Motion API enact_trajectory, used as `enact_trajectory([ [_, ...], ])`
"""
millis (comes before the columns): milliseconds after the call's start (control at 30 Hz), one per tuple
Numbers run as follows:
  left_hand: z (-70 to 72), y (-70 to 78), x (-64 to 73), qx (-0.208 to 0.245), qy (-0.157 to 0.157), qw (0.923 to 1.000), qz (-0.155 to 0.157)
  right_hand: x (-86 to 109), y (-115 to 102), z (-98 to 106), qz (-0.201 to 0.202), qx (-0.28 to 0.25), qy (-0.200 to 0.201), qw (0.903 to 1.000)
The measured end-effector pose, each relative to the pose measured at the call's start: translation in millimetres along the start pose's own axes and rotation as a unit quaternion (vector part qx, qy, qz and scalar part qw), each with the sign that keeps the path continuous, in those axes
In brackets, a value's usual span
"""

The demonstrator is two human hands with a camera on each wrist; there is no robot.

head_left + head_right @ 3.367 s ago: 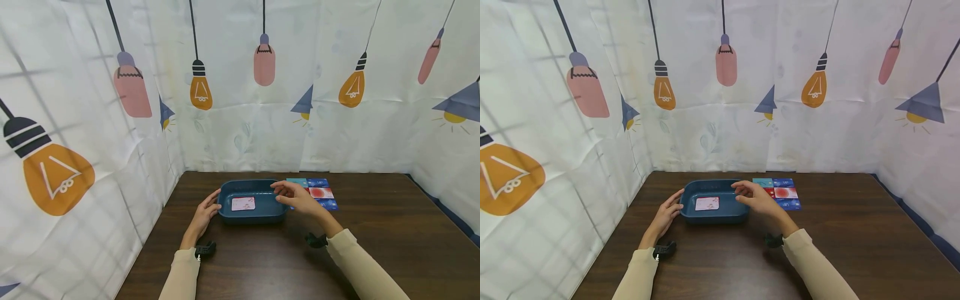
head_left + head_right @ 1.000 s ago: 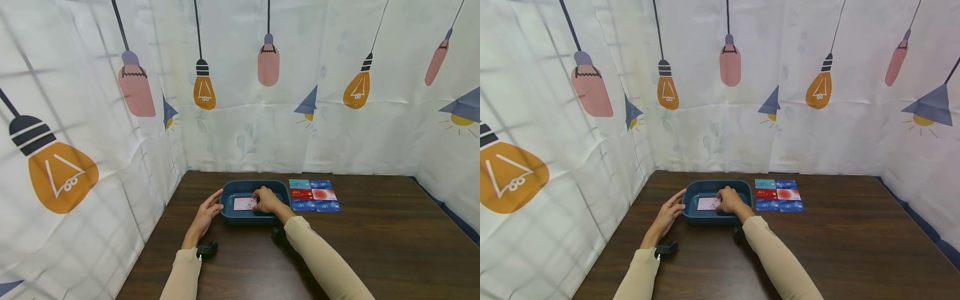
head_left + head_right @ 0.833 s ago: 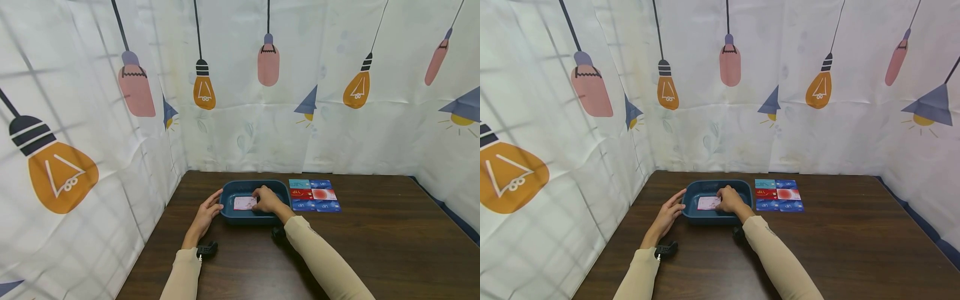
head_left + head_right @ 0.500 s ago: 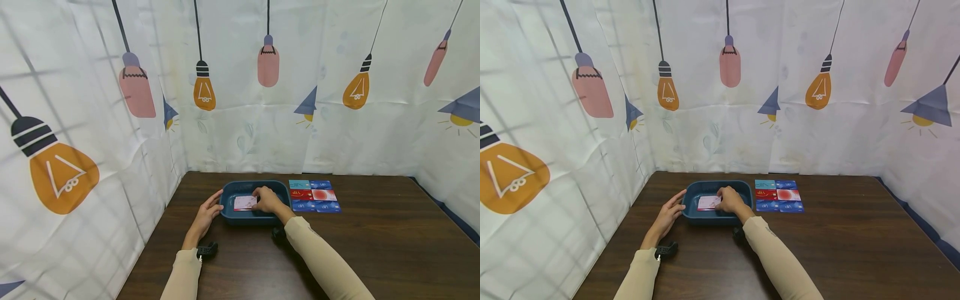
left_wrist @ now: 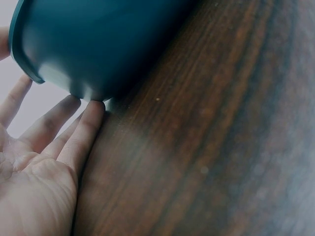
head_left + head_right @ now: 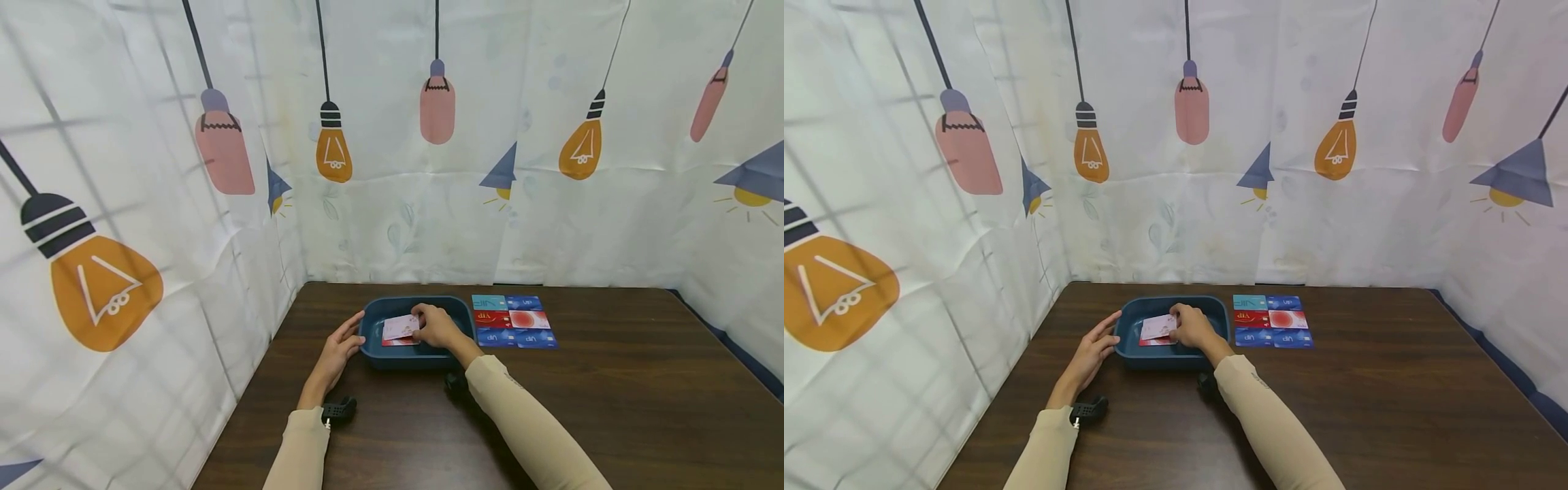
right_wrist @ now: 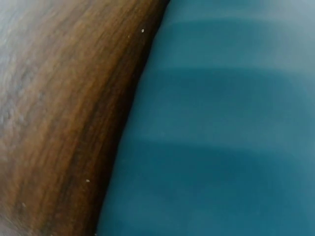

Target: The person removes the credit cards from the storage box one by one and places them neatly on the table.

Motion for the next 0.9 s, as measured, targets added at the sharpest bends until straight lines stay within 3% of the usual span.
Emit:
enact_trajectory([
  [467, -0.1, 1.7, -0.1, 0.004, -0.004, 1.0000, -0.005, 0.3, -3.3, 4.5, 0.026, -0.064, 0.017, 0.9974],
  [900, 0.2, 1.2, -0.1, 0.005, -0.007, 0.9999, -0.006, 0.7, -2.7, 6.0, 0.017, -0.098, 0.038, 0.9944],
])
Point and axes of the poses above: each hand's wrist, its own x-axis away from the middle knuckle, its own z-axis out of the back of the hand, y = z × x, the point moved 4 cm from there along -x, towards the middle knuckle
